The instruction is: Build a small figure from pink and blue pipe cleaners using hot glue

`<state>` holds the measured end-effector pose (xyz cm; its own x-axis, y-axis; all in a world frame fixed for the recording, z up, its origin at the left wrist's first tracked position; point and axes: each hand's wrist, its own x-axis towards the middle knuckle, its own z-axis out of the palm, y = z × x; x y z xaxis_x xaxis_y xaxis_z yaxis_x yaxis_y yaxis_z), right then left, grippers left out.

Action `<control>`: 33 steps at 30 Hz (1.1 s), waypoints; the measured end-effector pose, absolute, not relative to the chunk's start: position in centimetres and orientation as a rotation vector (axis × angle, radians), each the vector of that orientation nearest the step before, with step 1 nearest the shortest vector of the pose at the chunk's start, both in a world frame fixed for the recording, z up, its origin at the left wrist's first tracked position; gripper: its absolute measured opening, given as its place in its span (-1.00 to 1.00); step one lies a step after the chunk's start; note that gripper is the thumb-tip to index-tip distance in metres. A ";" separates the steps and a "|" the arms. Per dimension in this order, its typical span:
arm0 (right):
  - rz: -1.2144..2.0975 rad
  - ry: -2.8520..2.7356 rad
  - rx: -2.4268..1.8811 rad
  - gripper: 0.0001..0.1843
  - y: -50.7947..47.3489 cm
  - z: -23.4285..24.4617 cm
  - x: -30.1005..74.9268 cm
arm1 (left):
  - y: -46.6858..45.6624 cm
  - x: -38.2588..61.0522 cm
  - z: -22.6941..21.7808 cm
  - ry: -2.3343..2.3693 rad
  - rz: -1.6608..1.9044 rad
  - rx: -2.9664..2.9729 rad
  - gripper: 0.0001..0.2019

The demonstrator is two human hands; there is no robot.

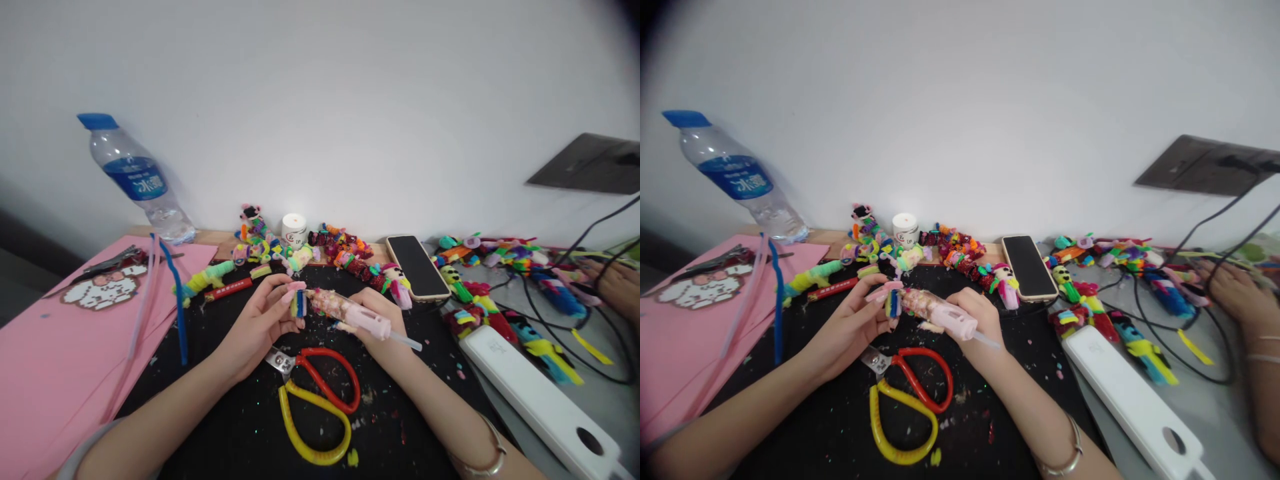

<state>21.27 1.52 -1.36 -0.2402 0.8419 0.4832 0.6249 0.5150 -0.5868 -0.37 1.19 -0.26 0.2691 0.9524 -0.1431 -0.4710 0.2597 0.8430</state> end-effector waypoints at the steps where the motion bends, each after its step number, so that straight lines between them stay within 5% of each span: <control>1: 0.349 -1.965 -1.202 -0.64 1.5 -1.4 21.3 | 1.2 -0.4 -0.3 0.759 1.100 0.773 -0.79; 33: 0.327 -1.953 -1.505 -0.83 1.6 -1.2 21.2 | 1.2 -0.4 -0.3 0.836 1.212 0.848 -0.81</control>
<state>21.25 1.63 -1.19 -0.1365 0.9321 0.3354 0.7722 0.3122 -0.5534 -0.36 1.25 -0.33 0.1529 0.9844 -0.0870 -0.4305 0.1456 0.8908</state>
